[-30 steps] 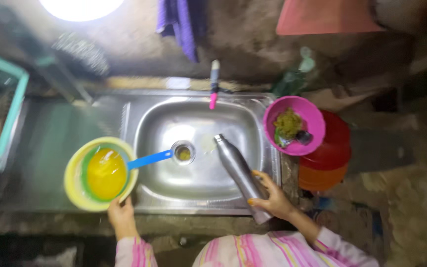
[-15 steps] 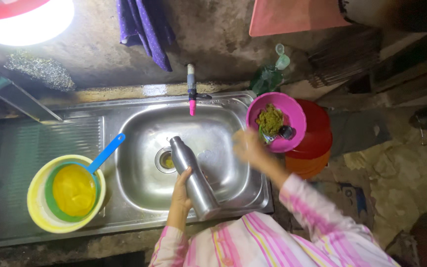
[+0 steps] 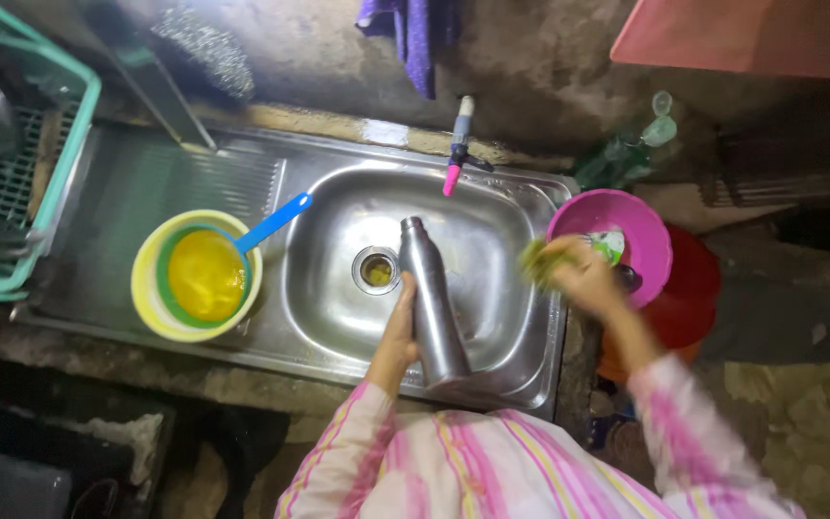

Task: The person holds a strainer in a pot of yellow soup on the stove, then carries the strainer to the sink and shakes the liquid into a bowl. They rinse the strainer and bowl, place a plate on the table, and then scrub and rinse a stainless steel thermos flask and its cap at the sink.

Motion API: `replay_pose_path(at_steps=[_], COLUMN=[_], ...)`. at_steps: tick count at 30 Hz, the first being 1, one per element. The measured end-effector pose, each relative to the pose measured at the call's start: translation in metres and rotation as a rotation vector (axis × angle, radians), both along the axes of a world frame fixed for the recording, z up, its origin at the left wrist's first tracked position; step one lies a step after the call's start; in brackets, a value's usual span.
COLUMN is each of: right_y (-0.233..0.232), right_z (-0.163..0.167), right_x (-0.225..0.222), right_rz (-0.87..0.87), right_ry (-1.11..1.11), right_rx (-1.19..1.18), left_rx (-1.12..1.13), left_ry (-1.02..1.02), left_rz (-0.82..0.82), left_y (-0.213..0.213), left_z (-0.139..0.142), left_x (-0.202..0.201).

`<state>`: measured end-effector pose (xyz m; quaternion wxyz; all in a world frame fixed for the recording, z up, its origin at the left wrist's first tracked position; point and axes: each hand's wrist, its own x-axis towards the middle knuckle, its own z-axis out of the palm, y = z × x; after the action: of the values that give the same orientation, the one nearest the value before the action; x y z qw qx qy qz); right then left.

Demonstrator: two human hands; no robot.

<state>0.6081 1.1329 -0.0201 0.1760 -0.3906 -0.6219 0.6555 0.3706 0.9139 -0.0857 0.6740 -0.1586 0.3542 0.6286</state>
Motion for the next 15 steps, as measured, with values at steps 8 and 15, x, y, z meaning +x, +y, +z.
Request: replay_pose_path(at_steps=[8, 15], right_y=[-0.113, -0.196], right_z=[0.042, 0.077], right_x=[-0.116, -0.075], right_rz=[-0.085, 0.027], right_ry=[0.052, 0.151], right_rx=[0.698, 0.772], left_rx=[0.199, 0.092], left_ry=[0.053, 0.103], left_rz=[-0.100, 0.075], left_y=[0.004, -0.008], left_z=[0.032, 0.049], left_x=[0.048, 0.024])
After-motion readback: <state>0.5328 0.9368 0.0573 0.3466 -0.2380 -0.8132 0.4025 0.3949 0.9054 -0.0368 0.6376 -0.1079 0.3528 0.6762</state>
